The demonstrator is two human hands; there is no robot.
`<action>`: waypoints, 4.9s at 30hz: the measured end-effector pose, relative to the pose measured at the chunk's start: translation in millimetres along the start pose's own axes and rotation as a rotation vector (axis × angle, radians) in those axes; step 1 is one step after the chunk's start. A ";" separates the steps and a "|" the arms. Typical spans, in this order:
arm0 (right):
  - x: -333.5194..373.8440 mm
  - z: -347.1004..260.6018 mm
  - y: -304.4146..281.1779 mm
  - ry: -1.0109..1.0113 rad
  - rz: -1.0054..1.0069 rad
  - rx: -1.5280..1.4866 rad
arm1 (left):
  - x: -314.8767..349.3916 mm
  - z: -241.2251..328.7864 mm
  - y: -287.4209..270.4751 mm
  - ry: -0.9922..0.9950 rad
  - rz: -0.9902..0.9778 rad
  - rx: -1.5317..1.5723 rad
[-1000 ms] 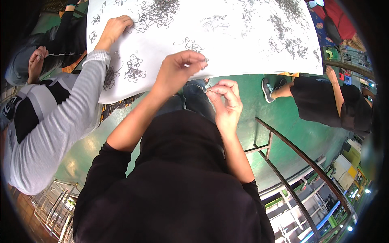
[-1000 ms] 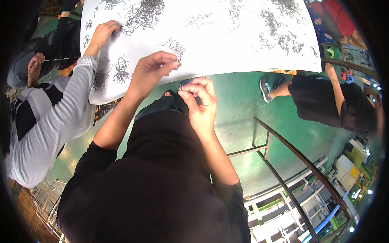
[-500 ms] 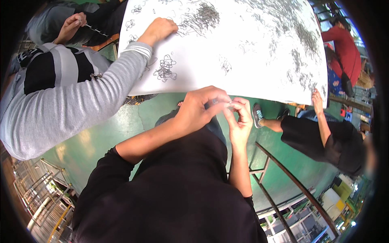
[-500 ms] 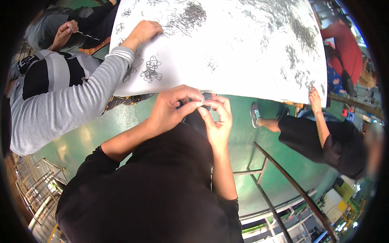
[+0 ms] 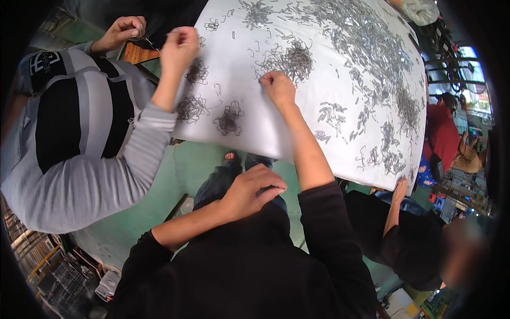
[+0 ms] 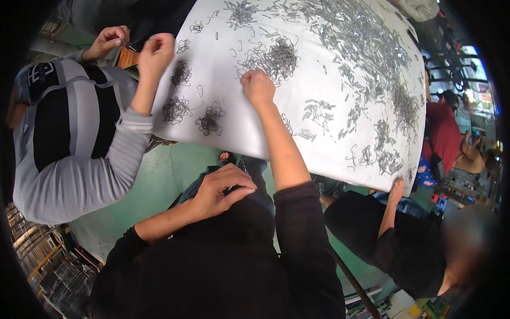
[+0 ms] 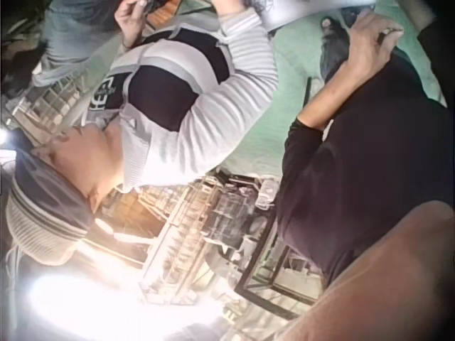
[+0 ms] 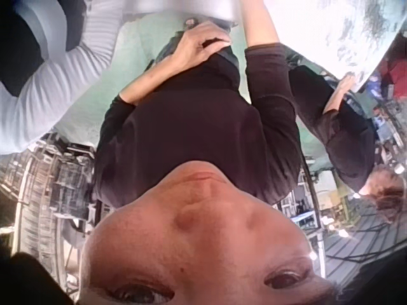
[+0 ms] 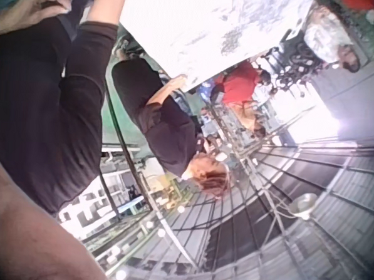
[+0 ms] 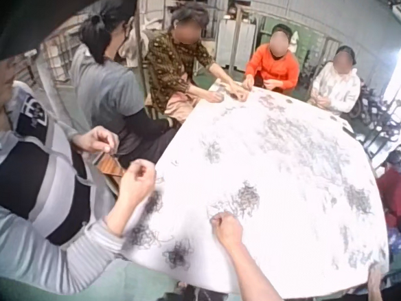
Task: The person stands at a table with several others and repeatedly picks up small metal paperclips from a white surface, straightens them by hand, and places them into a nearby container. The task involves continuous manual handling of individual clips without using tools.
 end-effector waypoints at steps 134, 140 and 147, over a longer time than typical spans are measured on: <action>-2.8 52.9 -13.7 0.081 -0.141 0.586 | -18.3 74.1 -26.1 0.123 -0.129 0.207; -1.8 58.2 -9.9 0.112 -0.074 0.554 | -4.9 73.1 -22.3 0.164 -0.175 0.188; 26.6 39.4 -30.0 -0.103 0.065 0.610 | 4.9 78.4 -9.9 0.204 -0.252 0.132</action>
Point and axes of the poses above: each hand's wrist, its own x-axis away from the middle knuckle, its own y-axis out of the palm, z = x × y, the point moved 9 cm from there along -x, towards the middle knuckle, and after that the axes turned 2 degrees about -x, right-handed, at the moved point
